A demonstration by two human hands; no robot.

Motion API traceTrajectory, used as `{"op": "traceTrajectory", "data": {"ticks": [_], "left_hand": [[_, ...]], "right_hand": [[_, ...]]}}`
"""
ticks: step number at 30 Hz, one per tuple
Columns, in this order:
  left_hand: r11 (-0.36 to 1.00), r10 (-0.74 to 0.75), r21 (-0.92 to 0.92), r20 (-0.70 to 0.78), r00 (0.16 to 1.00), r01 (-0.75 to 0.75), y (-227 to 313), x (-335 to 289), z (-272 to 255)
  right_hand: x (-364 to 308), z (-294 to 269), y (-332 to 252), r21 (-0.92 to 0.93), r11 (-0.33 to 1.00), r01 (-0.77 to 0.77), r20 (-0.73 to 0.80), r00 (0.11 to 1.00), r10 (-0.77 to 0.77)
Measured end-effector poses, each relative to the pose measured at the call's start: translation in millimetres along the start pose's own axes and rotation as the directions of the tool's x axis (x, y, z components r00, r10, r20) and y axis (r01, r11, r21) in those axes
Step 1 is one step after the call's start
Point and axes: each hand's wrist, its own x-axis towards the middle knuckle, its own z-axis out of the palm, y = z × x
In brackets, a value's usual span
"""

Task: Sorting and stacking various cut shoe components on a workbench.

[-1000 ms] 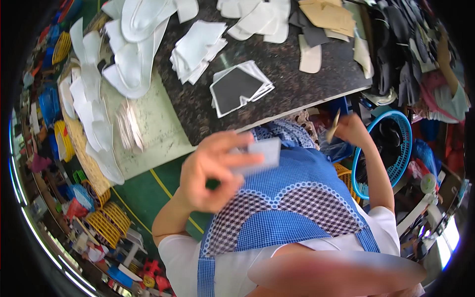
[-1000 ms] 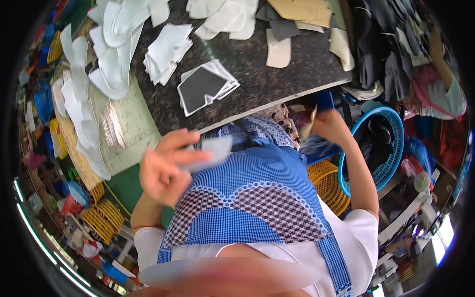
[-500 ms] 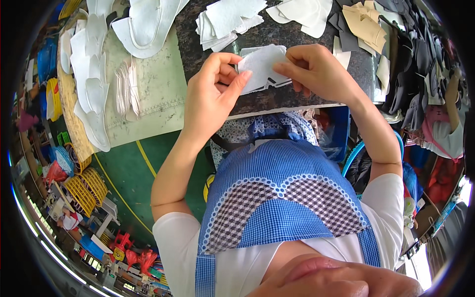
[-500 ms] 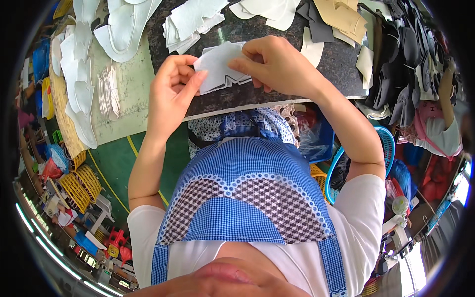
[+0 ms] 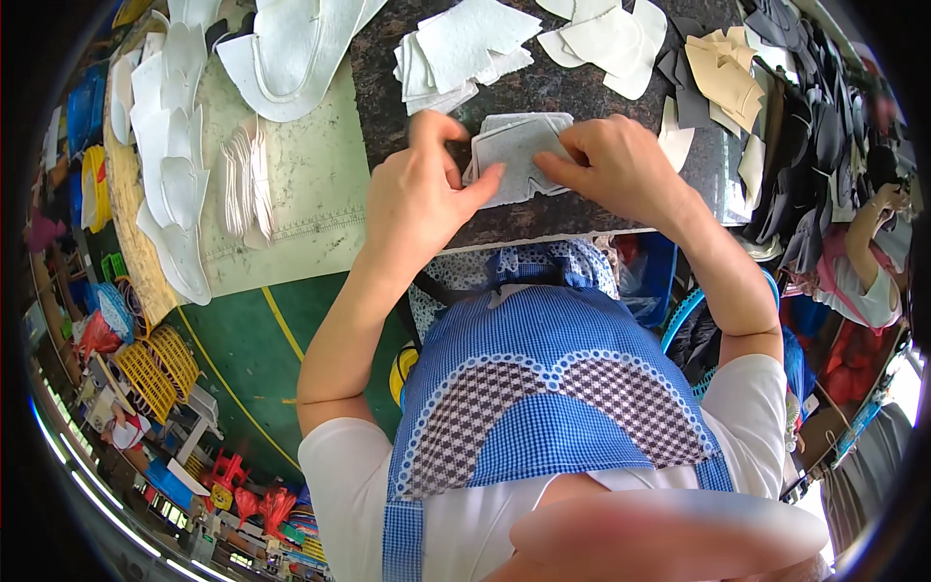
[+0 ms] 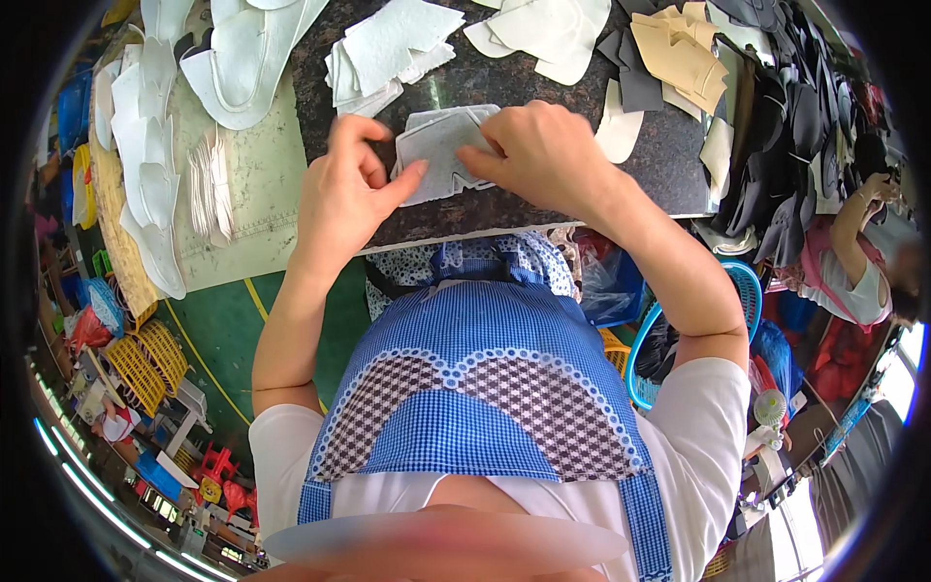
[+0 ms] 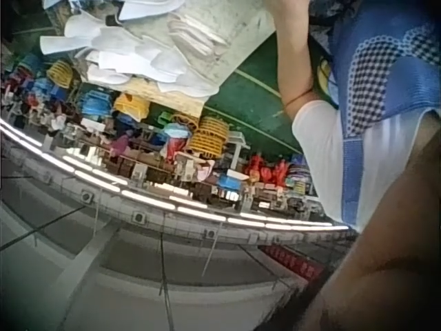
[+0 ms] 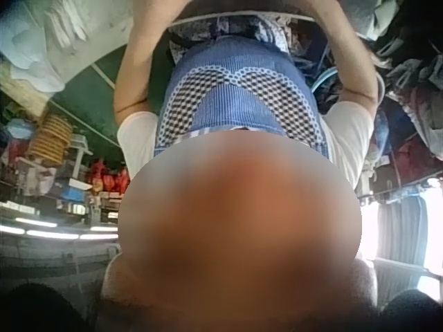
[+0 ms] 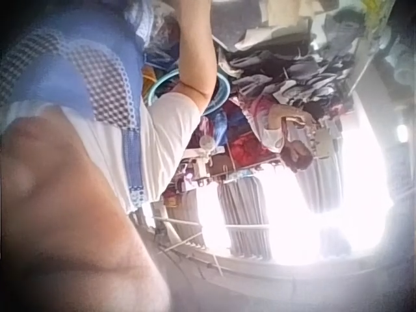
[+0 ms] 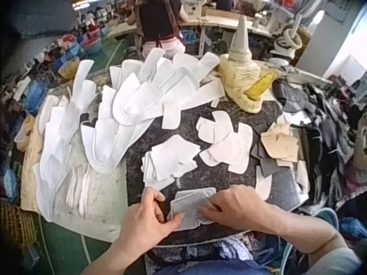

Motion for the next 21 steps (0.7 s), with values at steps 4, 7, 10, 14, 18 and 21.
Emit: {"op": "traceTrajectory", "data": {"ticks": [4, 7, 10, 14, 18, 21], "left_hand": [[0.986, 0.154, 0.102, -0.253, 0.955, -0.132, -21.9, -1.1, -15.0], [0.876, 0.476, 0.276, -0.354, 0.805, -0.396, -20.3, 24.1, -20.2], [0.819, 0.55, 0.368, -0.285, 0.785, -0.441, -30.3, 35.2, -19.6], [0.839, 0.521, 0.339, -0.27, 0.81, -0.426, -33.7, 34.1, -14.4], [0.77, 0.58, 0.462, -0.219, 0.785, -0.44, -28.7, 38.3, -13.7], [0.755, 0.602, 0.441, -0.175, 0.779, -0.485, -28.8, 46.6, -16.3]], "right_hand": [[10.4, -32.2, 1.0, -0.029, 0.999, 0.024, -0.009, 1.0, -0.024], [43.7, -38.9, -18.5, -0.007, 0.917, 0.398, -0.387, 0.845, -0.37], [88.2, -28.9, -21.4, -0.368, 0.621, 0.692, -0.269, 0.559, -0.784], [108.8, -11.8, -0.4, -0.172, 0.795, 0.581, -0.281, 0.744, -0.605], [102.0, -33.5, -21.3, 0.488, 0.835, 0.255, -0.346, 0.934, -0.083], [49.1, -57.5, -33.3, 0.022, 0.845, 0.535, -0.789, 0.528, -0.314]]}}
